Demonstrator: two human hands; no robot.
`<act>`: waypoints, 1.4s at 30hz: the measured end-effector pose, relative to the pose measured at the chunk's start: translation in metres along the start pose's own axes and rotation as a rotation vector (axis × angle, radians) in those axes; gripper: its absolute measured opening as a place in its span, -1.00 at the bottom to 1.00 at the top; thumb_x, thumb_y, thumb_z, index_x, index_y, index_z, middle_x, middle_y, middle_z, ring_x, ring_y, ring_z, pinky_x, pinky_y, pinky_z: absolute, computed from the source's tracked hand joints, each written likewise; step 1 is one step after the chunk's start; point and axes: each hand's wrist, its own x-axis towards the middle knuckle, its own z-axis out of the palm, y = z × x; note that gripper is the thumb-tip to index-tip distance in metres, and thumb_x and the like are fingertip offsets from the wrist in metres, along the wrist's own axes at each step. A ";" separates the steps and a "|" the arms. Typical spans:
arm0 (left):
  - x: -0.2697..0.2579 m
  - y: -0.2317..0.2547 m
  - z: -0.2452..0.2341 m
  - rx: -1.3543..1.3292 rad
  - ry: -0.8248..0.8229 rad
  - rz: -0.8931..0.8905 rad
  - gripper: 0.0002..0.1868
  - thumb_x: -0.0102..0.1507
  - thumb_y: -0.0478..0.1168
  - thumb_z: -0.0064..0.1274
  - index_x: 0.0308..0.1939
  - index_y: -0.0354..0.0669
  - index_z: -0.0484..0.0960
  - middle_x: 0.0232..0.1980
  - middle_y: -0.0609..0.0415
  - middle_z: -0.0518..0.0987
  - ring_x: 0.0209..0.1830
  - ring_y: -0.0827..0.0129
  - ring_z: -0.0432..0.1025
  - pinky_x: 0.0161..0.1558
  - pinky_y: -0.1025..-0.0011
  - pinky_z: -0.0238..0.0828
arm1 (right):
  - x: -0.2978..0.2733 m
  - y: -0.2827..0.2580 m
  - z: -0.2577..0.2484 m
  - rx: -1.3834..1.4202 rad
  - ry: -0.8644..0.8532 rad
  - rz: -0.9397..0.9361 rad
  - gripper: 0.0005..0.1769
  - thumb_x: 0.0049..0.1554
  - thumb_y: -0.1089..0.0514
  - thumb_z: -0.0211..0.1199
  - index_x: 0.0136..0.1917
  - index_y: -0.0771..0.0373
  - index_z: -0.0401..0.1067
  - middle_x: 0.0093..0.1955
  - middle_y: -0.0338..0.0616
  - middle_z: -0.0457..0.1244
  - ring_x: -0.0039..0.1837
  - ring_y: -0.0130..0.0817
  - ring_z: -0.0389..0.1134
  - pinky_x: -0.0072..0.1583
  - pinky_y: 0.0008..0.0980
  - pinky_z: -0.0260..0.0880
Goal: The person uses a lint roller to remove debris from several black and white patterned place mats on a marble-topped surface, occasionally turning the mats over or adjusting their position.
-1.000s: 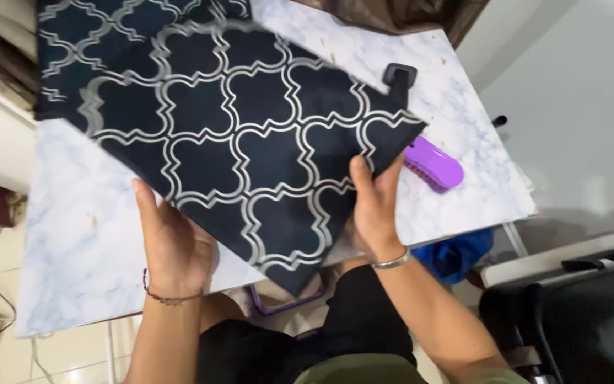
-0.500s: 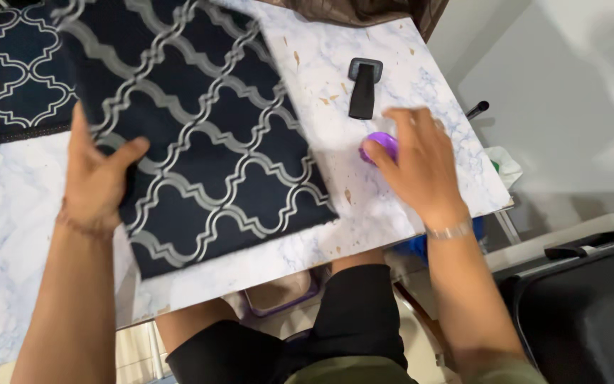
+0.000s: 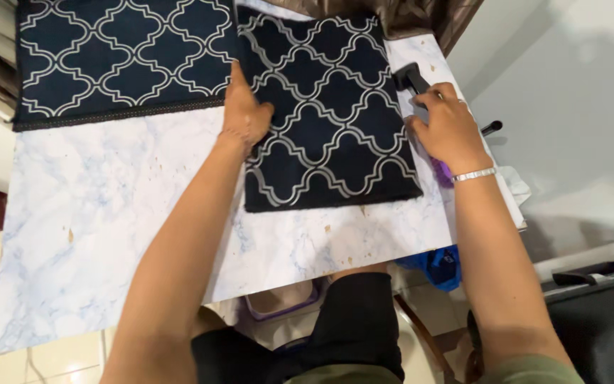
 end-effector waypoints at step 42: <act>-0.073 0.000 -0.096 0.832 -0.100 0.087 -0.17 0.35 0.37 -0.34 0.59 0.06 0.07 0.64 -0.09 -0.05 0.64 0.00 -0.22 0.46 -0.23 -0.37 | 0.054 0.019 0.016 -0.006 0.161 0.130 -0.54 0.26 -0.08 0.33 0.28 0.26 0.47 0.16 0.28 0.29 0.17 0.31 0.28 0.17 0.14 0.27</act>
